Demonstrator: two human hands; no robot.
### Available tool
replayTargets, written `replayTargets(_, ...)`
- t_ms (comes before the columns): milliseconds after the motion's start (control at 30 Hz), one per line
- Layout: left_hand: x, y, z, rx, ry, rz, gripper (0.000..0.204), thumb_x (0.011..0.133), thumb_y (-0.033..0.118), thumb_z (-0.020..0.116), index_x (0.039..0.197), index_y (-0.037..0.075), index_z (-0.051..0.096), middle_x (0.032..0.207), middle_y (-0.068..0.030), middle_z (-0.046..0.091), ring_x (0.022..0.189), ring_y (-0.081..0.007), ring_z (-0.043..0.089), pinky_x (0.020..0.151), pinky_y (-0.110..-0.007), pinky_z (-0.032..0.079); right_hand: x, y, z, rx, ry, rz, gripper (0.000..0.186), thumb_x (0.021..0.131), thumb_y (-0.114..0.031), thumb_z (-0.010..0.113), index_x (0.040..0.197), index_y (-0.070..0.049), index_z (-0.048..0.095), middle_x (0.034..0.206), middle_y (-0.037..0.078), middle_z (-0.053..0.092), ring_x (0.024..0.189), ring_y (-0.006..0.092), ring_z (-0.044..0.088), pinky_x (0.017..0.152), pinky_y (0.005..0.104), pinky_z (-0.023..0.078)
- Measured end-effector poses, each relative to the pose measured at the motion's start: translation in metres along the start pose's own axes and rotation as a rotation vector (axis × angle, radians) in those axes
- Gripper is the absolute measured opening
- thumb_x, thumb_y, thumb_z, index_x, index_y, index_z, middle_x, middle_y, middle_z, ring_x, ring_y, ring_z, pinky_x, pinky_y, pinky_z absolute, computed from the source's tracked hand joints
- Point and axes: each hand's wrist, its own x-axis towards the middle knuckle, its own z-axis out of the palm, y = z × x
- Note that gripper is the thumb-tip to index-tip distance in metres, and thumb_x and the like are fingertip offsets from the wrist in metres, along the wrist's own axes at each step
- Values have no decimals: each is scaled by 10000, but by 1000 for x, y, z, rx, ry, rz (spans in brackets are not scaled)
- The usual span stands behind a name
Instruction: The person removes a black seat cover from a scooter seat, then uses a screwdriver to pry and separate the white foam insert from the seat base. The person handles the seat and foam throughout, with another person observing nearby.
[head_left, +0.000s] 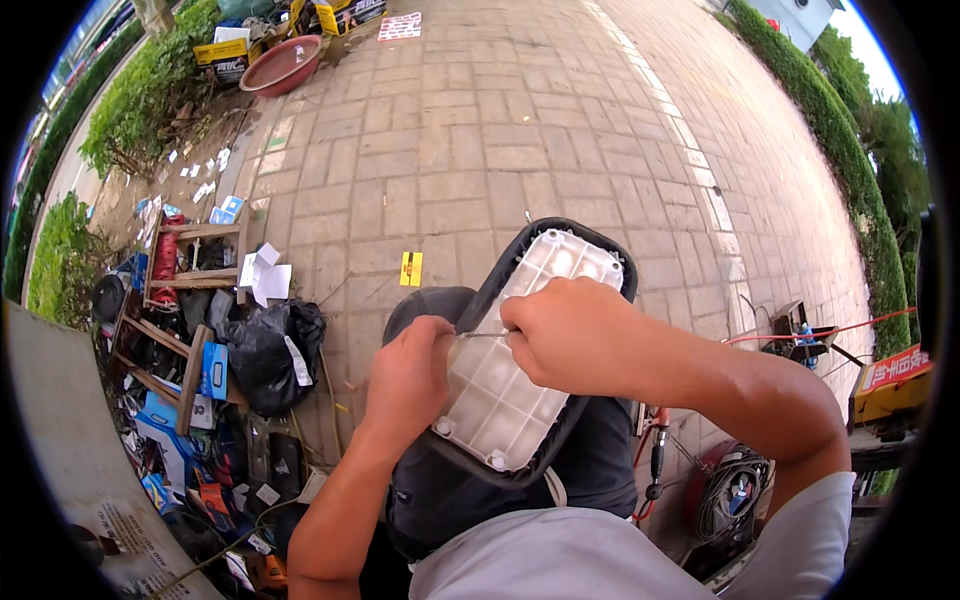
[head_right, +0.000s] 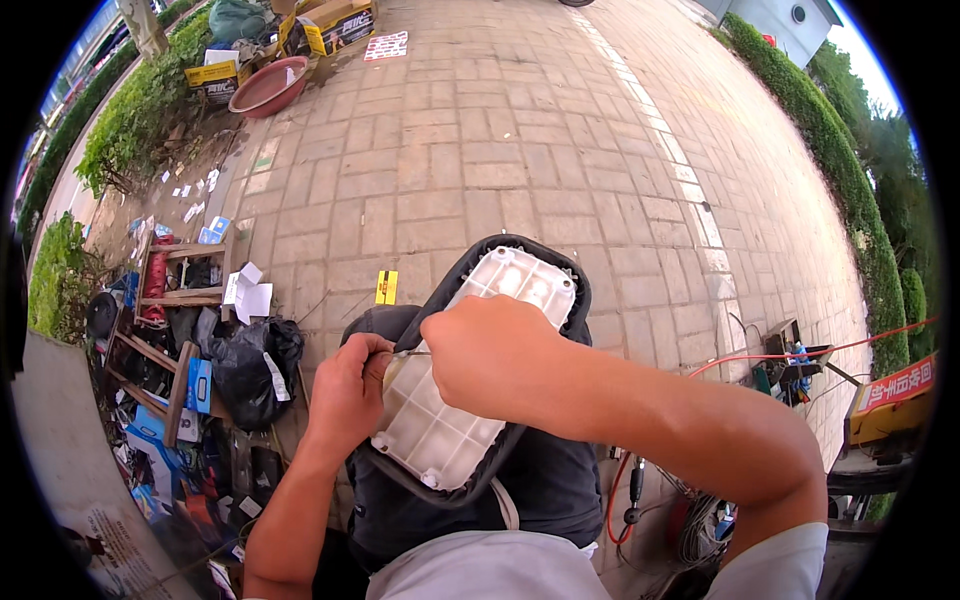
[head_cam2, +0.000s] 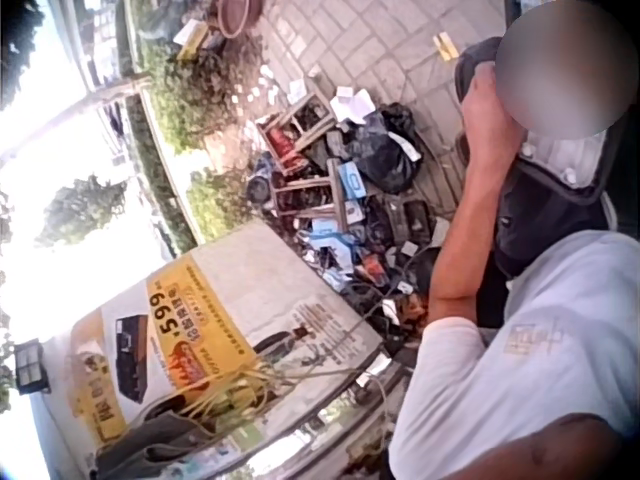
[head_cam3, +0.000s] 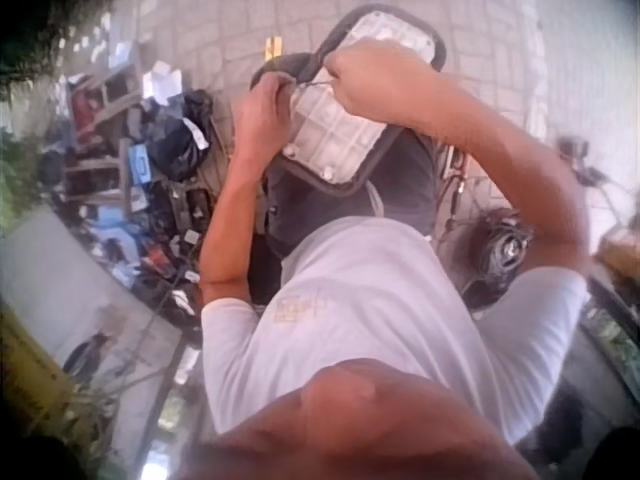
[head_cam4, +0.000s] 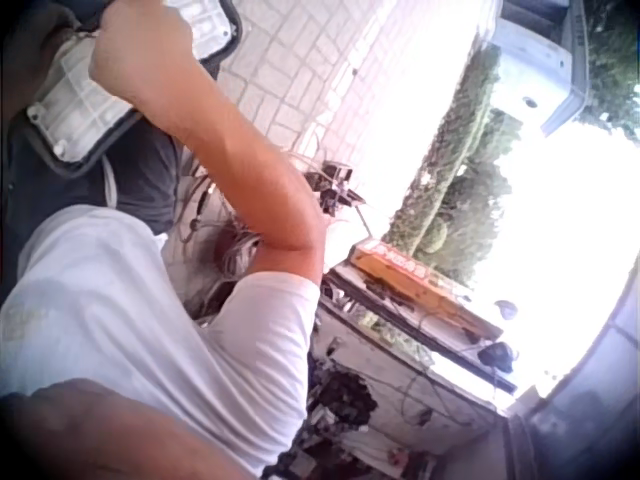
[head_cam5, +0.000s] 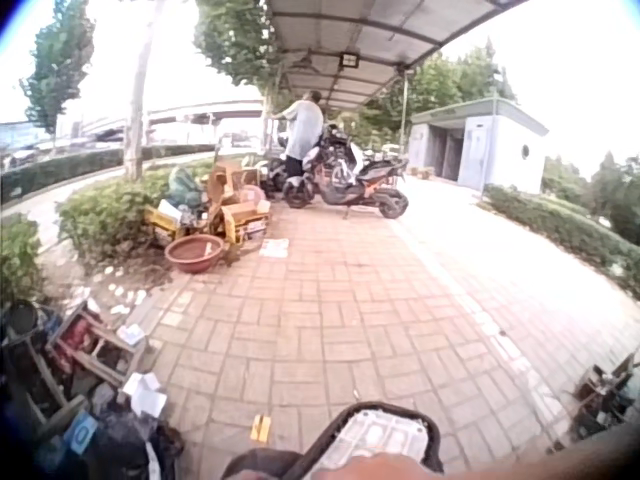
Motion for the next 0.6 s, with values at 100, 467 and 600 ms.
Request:
replayTargets(100, 1, 1, -1, 11, 4, -28, 77, 908, 52, 622, 966, 6, 601, 833, -178, 667, 752, -355, 647, 649, -374, 502, -13, 4, 15, 41, 145, -37, 146, 827, -142, 568, 812, -13, 636, 689, 189, 650, 659, 362, 666, 570, 460, 533)
replayTargets(467, -1, 1, -5, 33, 2, -59, 79, 921, 62, 609, 978, 11, 594, 827, -160, 666, 732, -329, 647, 649, -379, 502, -12, 0, 14, 23, 123, -42, 154, 875, -172, 551, 888, -26, 596, 681, 172, 649, 613, 356, 657, 534, 467, 516)
replayTargets(600, -4, -2, -8, 35, 33, -43, 97, 926, 74, 602, 990, 5, 581, 829, -159, 667, 738, -339, 646, 654, -381, 503, -31, 6, 51, 100, 314, -54, 170, 890, -195, 573, 945, -35, 595, 675, 147, 646, 582, 341, 644, 510, 453, 509)
